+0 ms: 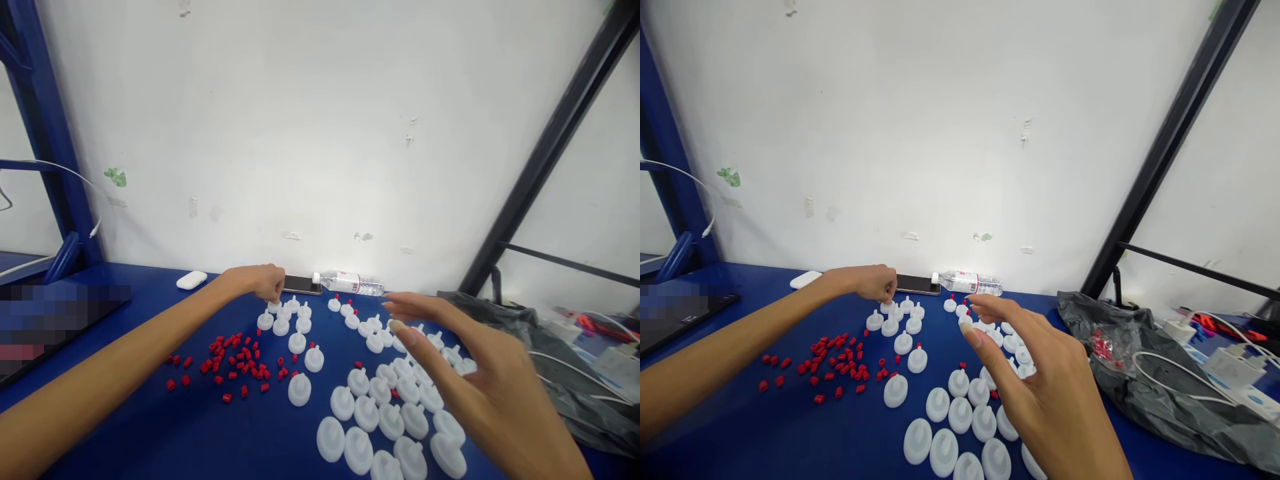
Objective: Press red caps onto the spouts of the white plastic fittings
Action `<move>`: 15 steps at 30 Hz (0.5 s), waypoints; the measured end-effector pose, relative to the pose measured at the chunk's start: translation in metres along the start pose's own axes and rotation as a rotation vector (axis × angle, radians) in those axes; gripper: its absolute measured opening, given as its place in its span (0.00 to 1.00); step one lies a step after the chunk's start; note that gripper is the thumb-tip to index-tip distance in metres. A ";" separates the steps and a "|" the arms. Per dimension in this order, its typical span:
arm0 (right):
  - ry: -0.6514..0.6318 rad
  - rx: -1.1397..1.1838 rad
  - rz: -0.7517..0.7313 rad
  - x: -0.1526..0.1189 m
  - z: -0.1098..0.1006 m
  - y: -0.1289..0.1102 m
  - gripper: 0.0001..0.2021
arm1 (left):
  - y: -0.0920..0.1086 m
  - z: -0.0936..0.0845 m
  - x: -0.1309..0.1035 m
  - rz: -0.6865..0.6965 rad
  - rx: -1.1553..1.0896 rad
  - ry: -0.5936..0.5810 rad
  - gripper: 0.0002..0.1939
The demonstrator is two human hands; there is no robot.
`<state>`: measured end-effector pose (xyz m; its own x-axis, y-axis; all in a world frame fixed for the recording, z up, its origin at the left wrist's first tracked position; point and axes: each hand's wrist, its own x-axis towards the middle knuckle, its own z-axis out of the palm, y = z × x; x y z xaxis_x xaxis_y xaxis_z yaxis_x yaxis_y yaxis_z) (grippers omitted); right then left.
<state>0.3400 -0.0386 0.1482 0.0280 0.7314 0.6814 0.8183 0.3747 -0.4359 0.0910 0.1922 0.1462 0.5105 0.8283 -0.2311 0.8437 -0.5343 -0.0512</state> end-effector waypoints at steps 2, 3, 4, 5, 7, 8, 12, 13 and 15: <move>-0.004 -0.004 -0.021 0.000 0.000 0.001 0.12 | 0.002 -0.003 -0.003 -0.032 0.004 0.059 0.15; -0.010 -0.004 -0.037 0.001 -0.001 0.001 0.13 | 0.006 -0.005 -0.005 -0.049 0.011 0.110 0.16; -0.013 -0.006 -0.047 0.001 -0.001 0.001 0.13 | 0.011 -0.007 -0.006 -0.057 0.016 0.167 0.16; -0.011 -0.009 -0.047 0.002 -0.001 0.001 0.13 | 0.018 -0.009 -0.007 -0.049 0.018 0.221 0.16; 0.000 -0.017 -0.031 0.003 -0.002 0.000 0.12 | 0.036 -0.013 -0.005 0.014 0.007 0.309 0.16; 0.001 -0.022 -0.028 0.004 -0.002 -0.001 0.12 | 0.046 -0.014 -0.002 0.063 -0.004 0.342 0.16; 0.000 -0.042 -0.027 0.003 -0.002 -0.004 0.10 | 0.086 -0.011 0.026 0.233 -0.035 0.402 0.17; 0.000 -0.041 -0.024 0.003 -0.002 -0.004 0.10 | 0.094 -0.008 0.034 0.251 -0.034 0.394 0.17; 0.001 -0.036 -0.016 0.002 -0.002 -0.004 0.09 | 0.105 -0.002 0.047 0.279 -0.031 0.368 0.16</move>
<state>0.3376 -0.0403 0.1524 0.0153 0.7247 0.6889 0.8389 0.3656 -0.4032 0.2035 0.1752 0.1322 0.7389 0.6613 0.1290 0.6674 -0.7446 -0.0059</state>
